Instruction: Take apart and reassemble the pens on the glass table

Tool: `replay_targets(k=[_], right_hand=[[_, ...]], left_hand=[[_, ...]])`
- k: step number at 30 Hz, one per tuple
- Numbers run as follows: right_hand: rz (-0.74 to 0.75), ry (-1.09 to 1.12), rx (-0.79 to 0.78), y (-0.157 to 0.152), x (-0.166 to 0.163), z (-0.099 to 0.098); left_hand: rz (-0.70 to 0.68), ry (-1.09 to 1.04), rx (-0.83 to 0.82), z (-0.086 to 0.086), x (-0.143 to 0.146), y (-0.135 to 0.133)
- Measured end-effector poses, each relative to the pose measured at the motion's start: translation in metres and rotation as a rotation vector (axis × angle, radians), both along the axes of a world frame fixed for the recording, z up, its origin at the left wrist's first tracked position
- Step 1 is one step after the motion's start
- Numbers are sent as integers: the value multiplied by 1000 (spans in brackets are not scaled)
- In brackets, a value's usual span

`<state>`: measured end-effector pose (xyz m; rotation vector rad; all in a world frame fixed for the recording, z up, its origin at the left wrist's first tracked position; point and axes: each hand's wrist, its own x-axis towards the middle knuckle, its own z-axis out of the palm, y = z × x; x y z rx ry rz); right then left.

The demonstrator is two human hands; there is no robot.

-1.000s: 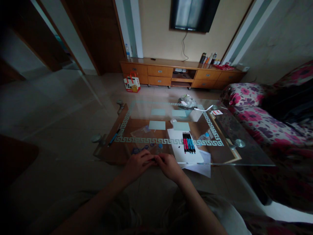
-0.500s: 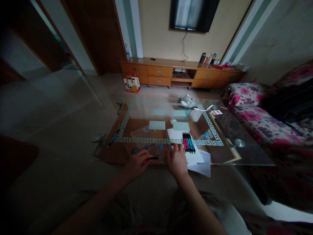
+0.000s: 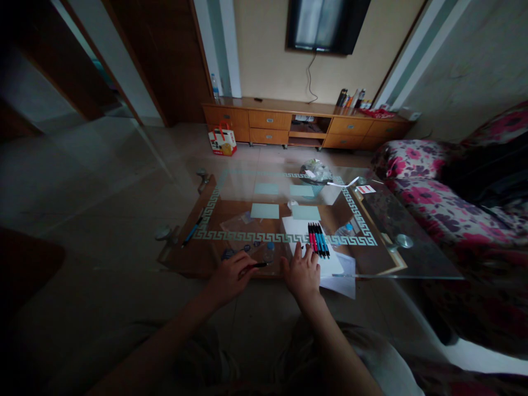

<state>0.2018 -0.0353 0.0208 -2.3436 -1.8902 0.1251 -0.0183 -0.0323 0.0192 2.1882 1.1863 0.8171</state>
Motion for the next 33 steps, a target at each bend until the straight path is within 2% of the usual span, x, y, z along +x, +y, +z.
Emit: replay_targets(k=[13,19,22,25,28,33], right_hand=[[34,12,17,2,6,-6],[52,86,130,5,9,-5],[126,208,252,11,12,-4],[186,438,315,15,13,-3],[170,642,290,16,11,-1],[187,853,234,15,5,3]], left_hand=[[-3,-27,32,-1,1,1],[5,-31,26,-2,0,1],[3,-15,13,1,0,1],[-1,-4,6,3,-1,0],[9,-4,9,3,-1,0],[63,-25,22,2,1,1]])
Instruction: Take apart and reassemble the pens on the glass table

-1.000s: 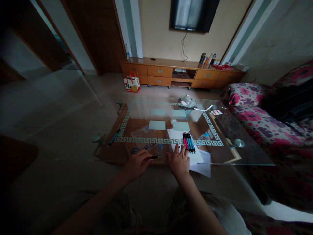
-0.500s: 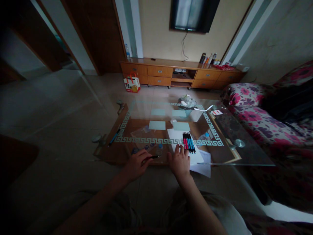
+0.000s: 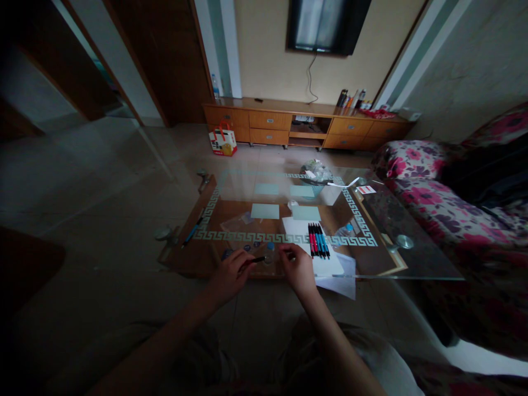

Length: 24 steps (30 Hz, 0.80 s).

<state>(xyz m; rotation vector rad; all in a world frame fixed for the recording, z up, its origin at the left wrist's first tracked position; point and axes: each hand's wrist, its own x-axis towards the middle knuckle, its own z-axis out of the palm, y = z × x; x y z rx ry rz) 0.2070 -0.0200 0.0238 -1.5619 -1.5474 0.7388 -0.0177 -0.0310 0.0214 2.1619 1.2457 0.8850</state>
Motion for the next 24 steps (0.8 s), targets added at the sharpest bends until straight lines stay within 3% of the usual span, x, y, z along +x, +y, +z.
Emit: replay_targets(k=[8,24], right_hand=[[74,188,-48,0,-5,3],[152,303,-108,-3,-10,4]], left_hand=[[84,-6,15,-2,1,0],[55,60,56,1,-2,1]])
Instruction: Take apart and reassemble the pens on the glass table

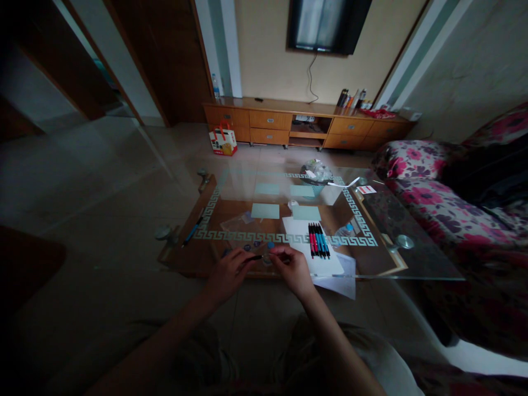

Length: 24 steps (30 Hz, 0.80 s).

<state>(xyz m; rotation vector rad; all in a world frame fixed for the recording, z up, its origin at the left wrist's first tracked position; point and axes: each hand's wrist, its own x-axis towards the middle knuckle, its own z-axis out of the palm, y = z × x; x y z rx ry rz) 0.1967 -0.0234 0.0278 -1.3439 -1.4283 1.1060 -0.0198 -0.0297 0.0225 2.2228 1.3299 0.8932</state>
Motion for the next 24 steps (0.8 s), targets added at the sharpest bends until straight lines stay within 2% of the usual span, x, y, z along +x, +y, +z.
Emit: replay_targets(k=[24], right_hand=[[114,-80,24,-3,-3,-5]], left_hand=[[-43,9,-7,2,1,-1]])
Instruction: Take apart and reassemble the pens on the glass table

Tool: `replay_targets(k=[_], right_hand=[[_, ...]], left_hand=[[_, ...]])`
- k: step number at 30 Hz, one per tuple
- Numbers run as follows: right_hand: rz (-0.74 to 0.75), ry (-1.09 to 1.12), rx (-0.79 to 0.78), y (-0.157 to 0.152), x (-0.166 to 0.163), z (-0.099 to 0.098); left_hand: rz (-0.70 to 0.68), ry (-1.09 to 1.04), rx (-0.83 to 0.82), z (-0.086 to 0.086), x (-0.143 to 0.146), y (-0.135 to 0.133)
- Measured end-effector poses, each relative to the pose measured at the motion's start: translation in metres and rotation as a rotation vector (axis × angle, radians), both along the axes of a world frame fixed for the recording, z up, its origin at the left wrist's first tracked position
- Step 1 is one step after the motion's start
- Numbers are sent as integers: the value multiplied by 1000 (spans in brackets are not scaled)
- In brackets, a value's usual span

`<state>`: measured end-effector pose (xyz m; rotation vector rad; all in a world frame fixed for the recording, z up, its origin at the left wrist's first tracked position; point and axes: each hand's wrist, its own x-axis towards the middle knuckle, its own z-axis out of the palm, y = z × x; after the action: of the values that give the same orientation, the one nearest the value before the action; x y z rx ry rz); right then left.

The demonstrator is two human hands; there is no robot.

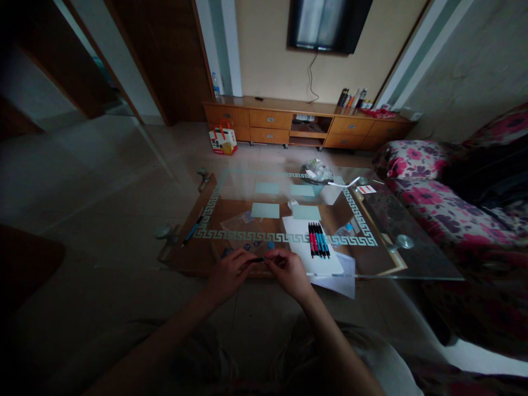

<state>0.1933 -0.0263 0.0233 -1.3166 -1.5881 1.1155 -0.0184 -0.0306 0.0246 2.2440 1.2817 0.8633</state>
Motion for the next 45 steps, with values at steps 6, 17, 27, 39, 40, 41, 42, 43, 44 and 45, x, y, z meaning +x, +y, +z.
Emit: replay_targets(k=[6,17,27,39,40,41,42,43,44,45], right_hand=[[4,-7,0,0,0,-1],[17,-19,-31,-2,0,-1],[37,-53,-30,-2,-3,4],[58,-197,0,-4,-1,3],[60,-207,3,-4,-1,3],[63,-217,6,-4,-1,4],[66,-226,8,-5,-2,5],[71,-234,9,-5,-2,5],[77,-242,10,-6,-2,6],[80,-249,11,-6,-2,6]], left_hand=[[-4,31,-25,1,0,0],[-15,14,2,0,-1,0],[-30,44,24,-3,-2,1],[-36,73,54,-6,-1,1],[-37,79,55,-5,-1,1],[-40,85,54,-4,-1,1],[-45,91,54,-3,-1,0],[-51,95,55,-3,-1,0],[-59,98,57,-2,-1,0],[-67,102,58,-2,-1,0]])
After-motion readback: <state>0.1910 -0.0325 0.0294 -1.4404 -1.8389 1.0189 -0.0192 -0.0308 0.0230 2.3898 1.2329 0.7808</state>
